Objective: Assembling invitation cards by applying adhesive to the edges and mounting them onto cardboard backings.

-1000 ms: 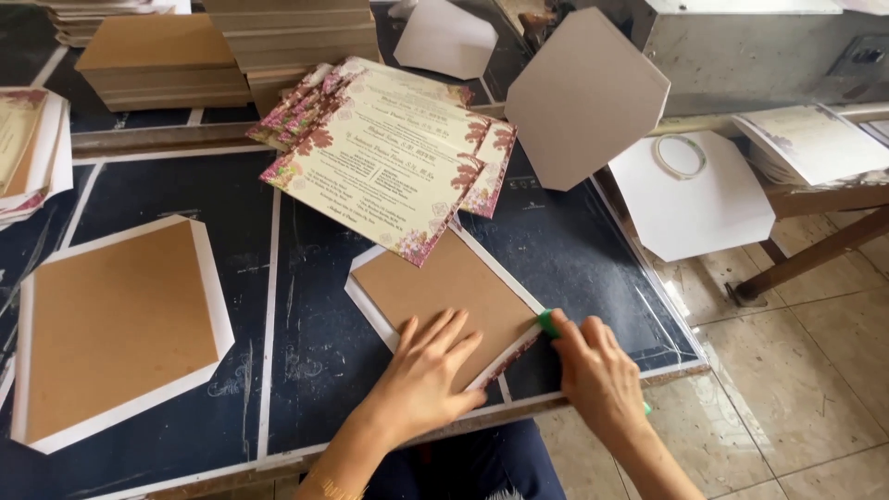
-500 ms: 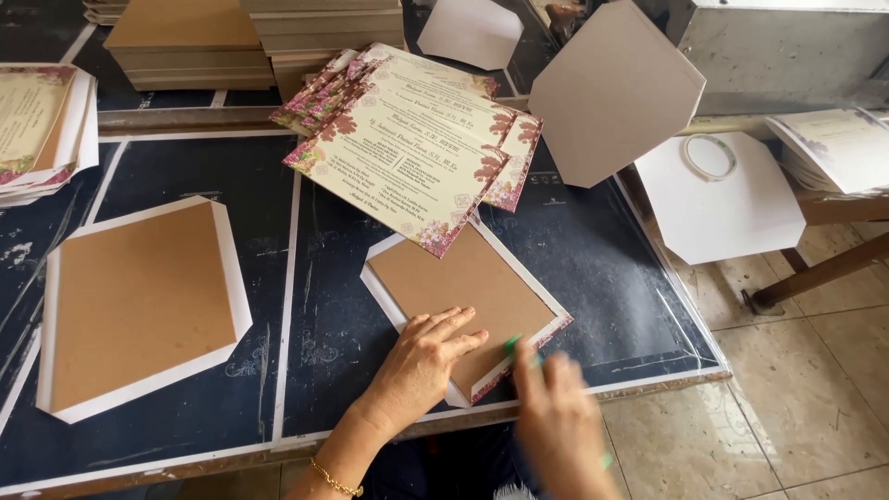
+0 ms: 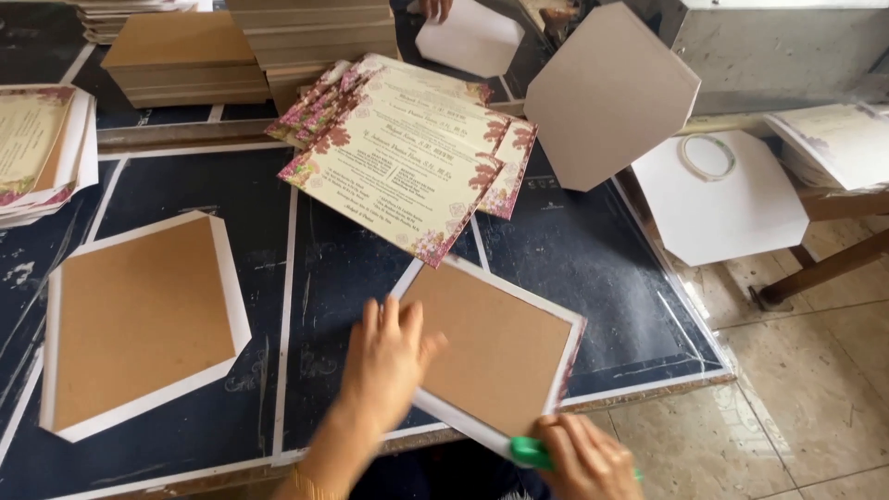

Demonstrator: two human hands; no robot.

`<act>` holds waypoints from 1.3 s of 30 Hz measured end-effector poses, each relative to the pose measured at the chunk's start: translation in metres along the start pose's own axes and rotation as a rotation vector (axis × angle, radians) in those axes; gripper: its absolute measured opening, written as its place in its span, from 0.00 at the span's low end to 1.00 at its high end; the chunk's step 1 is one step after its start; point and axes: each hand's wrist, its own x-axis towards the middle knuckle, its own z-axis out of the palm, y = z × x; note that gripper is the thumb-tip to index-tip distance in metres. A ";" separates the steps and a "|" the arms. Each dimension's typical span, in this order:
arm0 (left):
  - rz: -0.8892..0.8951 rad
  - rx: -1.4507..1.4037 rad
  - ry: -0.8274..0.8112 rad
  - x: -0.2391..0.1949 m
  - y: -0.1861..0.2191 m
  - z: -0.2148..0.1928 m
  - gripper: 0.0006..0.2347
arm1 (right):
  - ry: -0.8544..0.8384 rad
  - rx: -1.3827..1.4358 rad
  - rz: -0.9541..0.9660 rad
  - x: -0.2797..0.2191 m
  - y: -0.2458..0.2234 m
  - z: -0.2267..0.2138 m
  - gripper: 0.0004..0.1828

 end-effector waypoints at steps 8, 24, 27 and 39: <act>0.491 0.028 -0.068 -0.047 0.079 -0.008 0.13 | -0.281 0.470 0.000 0.017 0.097 -0.034 0.22; 0.247 -0.120 -0.095 0.023 0.052 0.030 0.35 | -0.293 0.042 0.523 0.066 0.119 -0.022 0.23; 0.242 -0.132 -0.094 0.020 0.052 0.032 0.34 | -0.189 0.236 0.387 0.051 0.066 -0.009 0.23; 0.281 -0.179 -0.005 0.012 0.045 0.030 0.32 | -0.172 0.076 0.156 0.061 0.016 -0.008 0.22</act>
